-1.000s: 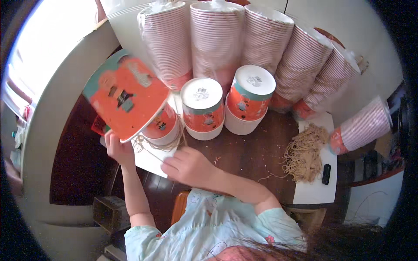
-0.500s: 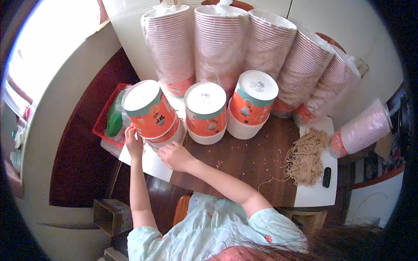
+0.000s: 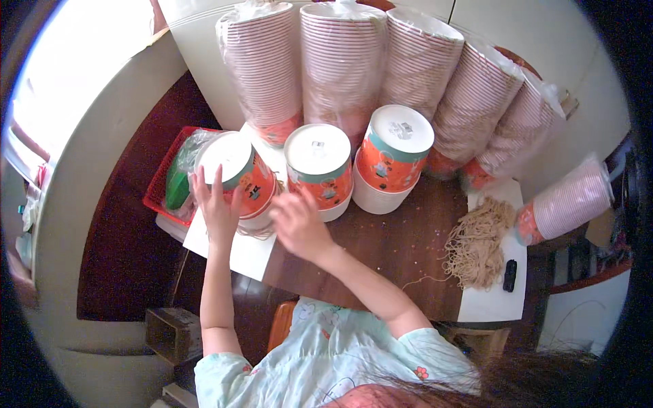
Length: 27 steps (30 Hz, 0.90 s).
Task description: The recorder is using string to bundle stacks of printed paper containers for packaging.
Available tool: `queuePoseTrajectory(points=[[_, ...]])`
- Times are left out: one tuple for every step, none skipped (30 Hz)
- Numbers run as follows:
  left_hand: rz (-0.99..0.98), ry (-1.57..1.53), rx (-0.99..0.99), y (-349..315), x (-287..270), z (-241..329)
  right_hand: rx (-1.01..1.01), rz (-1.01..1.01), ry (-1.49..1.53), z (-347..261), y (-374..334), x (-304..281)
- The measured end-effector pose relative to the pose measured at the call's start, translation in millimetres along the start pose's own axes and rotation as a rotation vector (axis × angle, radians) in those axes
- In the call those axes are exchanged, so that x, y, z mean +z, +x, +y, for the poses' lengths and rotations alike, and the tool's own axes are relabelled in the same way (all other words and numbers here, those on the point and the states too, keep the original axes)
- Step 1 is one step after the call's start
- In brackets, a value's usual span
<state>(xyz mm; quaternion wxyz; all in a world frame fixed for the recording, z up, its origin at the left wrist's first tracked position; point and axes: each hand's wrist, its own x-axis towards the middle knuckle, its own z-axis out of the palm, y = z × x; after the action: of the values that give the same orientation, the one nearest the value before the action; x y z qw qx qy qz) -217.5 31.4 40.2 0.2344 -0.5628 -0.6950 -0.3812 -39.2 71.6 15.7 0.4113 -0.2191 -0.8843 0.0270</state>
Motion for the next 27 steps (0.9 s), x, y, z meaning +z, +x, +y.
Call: queuePoseTrajectory(points=[[-0.036,0.04,0.025,2,3,4,0.048,0.038,-0.024,9,6,-14],[-0.04,0.029,0.026,2,2,4,0.089,0.078,-0.039,16,11,-26],[-0.034,0.034,0.024,1,2,1,0.111,0.102,-0.04,26,14,-30],[-0.03,-0.032,-0.024,0,4,-3,0.119,0.122,-0.072,34,15,-37],[-0.025,-0.096,-0.072,0,5,-5,0.127,0.141,-0.104,40,16,-43],[-0.023,-0.096,-0.073,-1,4,-8,0.144,0.124,-0.142,44,17,-46],[-0.028,-0.129,-0.088,2,1,-6,0.144,0.126,-0.143,48,16,-47],[-0.034,-0.162,-0.104,3,-1,-5,0.151,0.119,-0.153,53,15,-46],[-0.034,-0.161,-0.103,3,-1,-6,0.156,0.112,-0.162,57,13,-45],[-0.053,-0.16,-0.095,2,0,-7,0.166,0.094,-0.172,60,12,-44],[-0.073,-0.159,-0.087,1,1,-8,0.167,0.096,-0.172,63,11,-41],[-0.072,-0.159,-0.085,-1,2,-11,0.169,0.106,-0.172,66,10,-38],[-0.069,-0.164,-0.057,-4,4,-14,0.171,0.114,-0.172,69,10,-37],[-0.065,-0.17,-0.029,-7,5,-16,0.171,0.116,-0.172,71,10,-35],[-0.065,-0.161,-0.044,-10,7,-17,0.167,0.119,-0.137,72,11,-35],[-0.064,-0.159,-0.044,-10,5,-16,0.16,0.121,-0.099,72,12,-35],[-0.065,-0.15,-0.042,-9,3,-14,0.158,0.121,-0.097,71,13,-36],[-0.065,-0.141,-0.039,-9,1,-13,0.174,0.136,-0.067,70,15,-38],[-0.066,-0.14,-0.042,-9,3,-14,0.193,0.148,-0.036,70,17,-38],[-0.07,-0.148,-0.038,-10,6,-15,0.192,0.146,-0.035,71,17,-37],[-0.074,-0.156,-0.035,-10,7,-16,0.207,0.171,-0.015,72,17,-36],[-0.071,-0.156,-0.035,-11,7,-16,0.221,0.198,0.003,72,18,-37],[-0.071,-0.156,-0.034,-12,7,-16,0.219,0.199,0.002,71,19,-37],[-0.073,-0.158,-0.032,-12,8,-16,0.23,0.213,0.017,71,20,-39],[-0.07,-0.157,-0.033,-12,7,-16,0.24,0.228,0.033,69,22,-42],[-0.07,-0.157,-0.031,-12,7,-17,0.239,0.228,0.033,68,25,-45],[-0.071,-0.157,-0.028,-12,7,-17,0.228,0.259,0.028,67,28,-49]])
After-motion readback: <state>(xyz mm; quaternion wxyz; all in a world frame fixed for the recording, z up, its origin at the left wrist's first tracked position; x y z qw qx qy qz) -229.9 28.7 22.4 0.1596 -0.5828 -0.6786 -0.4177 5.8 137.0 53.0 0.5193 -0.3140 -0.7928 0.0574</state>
